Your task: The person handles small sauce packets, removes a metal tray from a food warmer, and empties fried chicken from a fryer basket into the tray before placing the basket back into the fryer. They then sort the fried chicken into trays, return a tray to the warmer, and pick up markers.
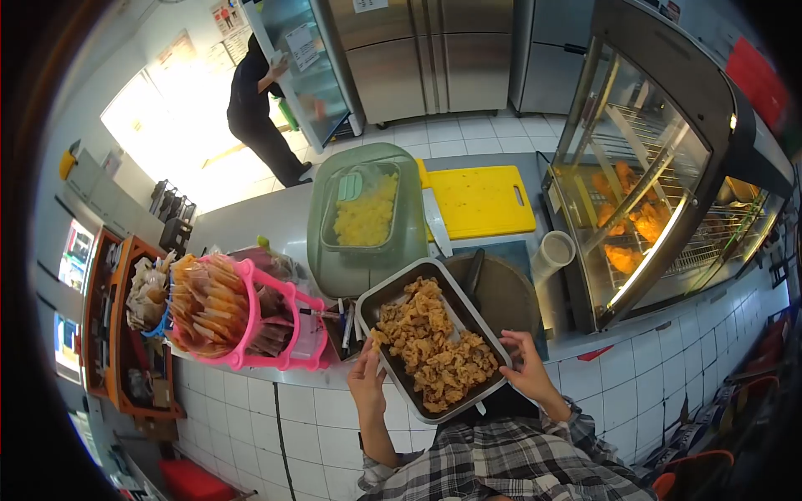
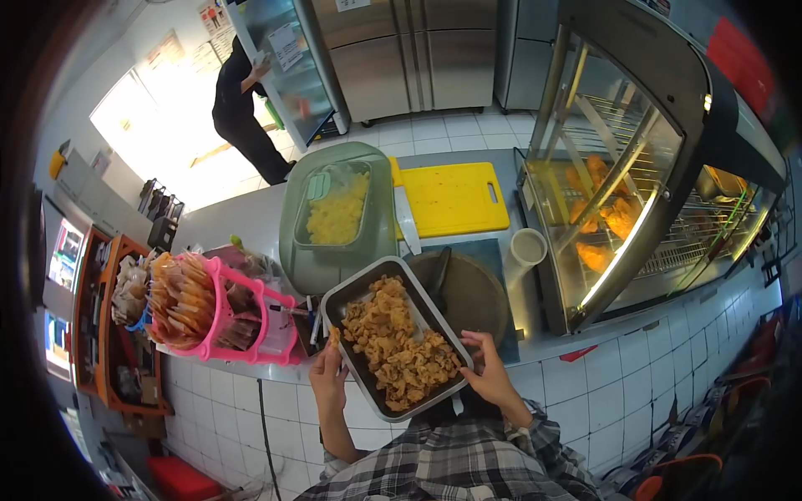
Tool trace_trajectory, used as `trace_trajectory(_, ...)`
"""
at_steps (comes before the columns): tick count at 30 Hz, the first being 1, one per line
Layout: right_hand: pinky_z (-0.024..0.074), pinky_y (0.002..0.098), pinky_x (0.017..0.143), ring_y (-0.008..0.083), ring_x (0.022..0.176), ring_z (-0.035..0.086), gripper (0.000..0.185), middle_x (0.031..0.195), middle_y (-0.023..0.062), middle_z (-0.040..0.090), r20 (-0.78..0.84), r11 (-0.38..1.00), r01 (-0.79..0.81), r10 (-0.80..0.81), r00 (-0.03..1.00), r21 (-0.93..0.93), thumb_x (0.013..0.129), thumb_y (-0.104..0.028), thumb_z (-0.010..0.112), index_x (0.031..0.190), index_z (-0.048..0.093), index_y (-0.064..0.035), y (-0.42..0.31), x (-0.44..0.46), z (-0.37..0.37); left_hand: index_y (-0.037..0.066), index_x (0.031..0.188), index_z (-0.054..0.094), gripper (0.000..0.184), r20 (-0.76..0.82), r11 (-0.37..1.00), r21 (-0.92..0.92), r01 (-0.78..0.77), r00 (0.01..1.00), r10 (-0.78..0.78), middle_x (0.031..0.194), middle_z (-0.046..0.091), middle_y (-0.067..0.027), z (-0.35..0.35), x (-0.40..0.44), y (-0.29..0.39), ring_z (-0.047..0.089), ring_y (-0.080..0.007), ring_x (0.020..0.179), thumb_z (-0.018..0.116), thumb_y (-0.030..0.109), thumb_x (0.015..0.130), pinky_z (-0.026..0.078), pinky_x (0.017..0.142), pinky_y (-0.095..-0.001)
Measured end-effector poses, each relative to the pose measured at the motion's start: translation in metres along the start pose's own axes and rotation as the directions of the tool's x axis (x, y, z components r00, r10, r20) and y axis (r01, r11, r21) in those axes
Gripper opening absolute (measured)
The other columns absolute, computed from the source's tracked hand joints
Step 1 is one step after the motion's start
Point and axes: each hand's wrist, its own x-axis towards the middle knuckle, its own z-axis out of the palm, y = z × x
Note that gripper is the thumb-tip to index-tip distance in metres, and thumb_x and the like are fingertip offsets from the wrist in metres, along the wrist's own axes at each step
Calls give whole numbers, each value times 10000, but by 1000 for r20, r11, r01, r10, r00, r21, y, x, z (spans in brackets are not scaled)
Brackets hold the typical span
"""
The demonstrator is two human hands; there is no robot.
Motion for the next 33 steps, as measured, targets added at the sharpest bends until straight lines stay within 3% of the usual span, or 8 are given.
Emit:
trace_trajectory(3,387,241,841,121,998,471,614,1312,92,472,-4,994,24,-24,1000,107,766,120,589,1306,385,-90,11,1,-2,47,1211,581,332,-15,995,-74,-62,998,61,947,599,22,4,-6,1,576,-99,948,614,217,927,468,827,-305)
trace_trajectory(6,372,230,834,106,992,468,604,1311,98,472,34,960,38,-50,998,276,758,133,567,1296,395,-81,21,2,-9,34,1181,589,310,-24,988,-28,-152,988,151,1032,617,3,5,-10,-9,588,-108,939,619,202,923,493,803,-286)
trace_trajectory(9,385,232,798,96,951,470,558,1308,109,493,44,952,117,-135,990,283,764,132,583,1261,420,-61,24,-7,-25,-9,988,647,188,-93,991,4,-137,986,137,1346,507,-115,20,-41,-4,591,-161,1042,644,157,900,516,759,-254)
trace_trajectory(16,437,277,920,138,1066,503,423,1331,138,485,153,900,24,-100,983,436,787,114,604,1161,482,-40,7,-89,-119,-1,1019,609,187,-58,970,-1,-243,968,242,1332,512,-132,62,-164,-4,620,-213,1014,642,128,888,551,798,-359)
trace_trajectory(17,431,223,850,79,918,481,407,1339,111,470,158,893,79,-165,974,444,783,123,579,1143,499,-49,1,-103,-137,-2,1051,600,224,7,958,-30,-285,958,286,1344,492,-159,71,-185,-3,609,-252,1046,643,144,887,545,835,-402)
trace_trajectory(21,413,302,1009,188,1239,446,385,1362,165,417,190,862,110,-231,954,495,790,118,588,1130,490,-35,-52,-164,-216,19,1182,555,377,260,880,-205,-428,843,470,1380,404,-267,125,-268,9,541,-377,1150,630,250,894,505,926,-506)
trace_trajectory(25,417,317,1005,202,1223,454,363,1343,165,428,145,862,169,-267,953,477,785,80,620,1102,485,-36,-112,-233,-292,54,1315,464,512,461,845,-278,-456,708,534,1403,314,-339,186,-330,18,448,-450,1228,565,366,922,466,968,-505)
trace_trajectory(33,439,341,996,239,1188,505,442,1287,191,480,-117,843,382,-366,923,379,715,51,675,1093,472,-57,-164,-307,-397,12,1256,490,467,662,860,-362,-360,550,509,1414,326,-315,323,-374,33,456,-420,1234,536,349,937,453,986,-466)
